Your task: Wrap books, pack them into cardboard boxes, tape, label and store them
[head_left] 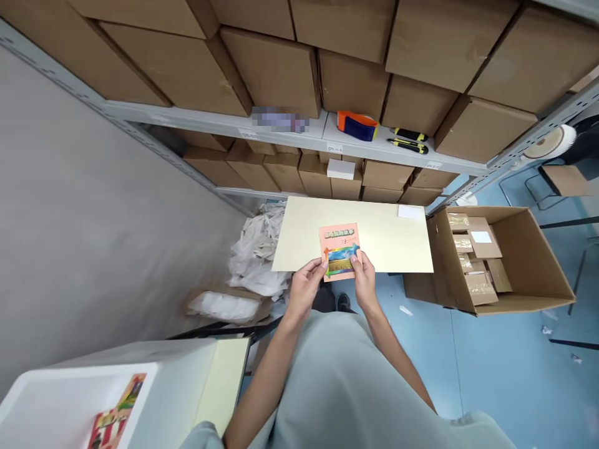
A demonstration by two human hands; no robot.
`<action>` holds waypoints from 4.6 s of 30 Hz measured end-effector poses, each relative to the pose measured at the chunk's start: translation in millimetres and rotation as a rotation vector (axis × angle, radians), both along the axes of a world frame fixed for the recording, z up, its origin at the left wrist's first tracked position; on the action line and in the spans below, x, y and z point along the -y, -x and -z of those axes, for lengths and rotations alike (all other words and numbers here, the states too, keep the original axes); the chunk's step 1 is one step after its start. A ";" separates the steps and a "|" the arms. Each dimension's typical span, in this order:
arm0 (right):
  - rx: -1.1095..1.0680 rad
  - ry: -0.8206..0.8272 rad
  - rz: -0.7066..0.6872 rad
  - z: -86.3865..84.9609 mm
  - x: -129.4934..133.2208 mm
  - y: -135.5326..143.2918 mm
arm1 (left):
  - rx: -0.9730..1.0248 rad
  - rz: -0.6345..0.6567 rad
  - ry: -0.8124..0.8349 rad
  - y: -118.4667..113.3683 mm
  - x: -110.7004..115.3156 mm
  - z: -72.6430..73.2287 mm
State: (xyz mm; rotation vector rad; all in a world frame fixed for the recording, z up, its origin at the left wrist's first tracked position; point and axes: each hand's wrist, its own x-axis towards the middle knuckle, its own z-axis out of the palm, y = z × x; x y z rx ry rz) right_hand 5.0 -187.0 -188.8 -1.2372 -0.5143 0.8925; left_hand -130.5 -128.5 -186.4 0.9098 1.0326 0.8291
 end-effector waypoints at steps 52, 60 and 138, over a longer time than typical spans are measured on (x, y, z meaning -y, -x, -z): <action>0.478 0.102 0.148 -71.7 -186.8 52.8 | 0.025 -0.107 -0.309 26.7 -206.5 -41.4; 0.333 0.031 0.066 -74.4 -198.7 60.6 | -0.022 0.097 -0.633 25.1 -190.0 -57.4; 0.111 0.135 -0.220 -2.7 -188.8 18.1 | -0.286 0.145 -0.942 32.0 -194.1 -47.3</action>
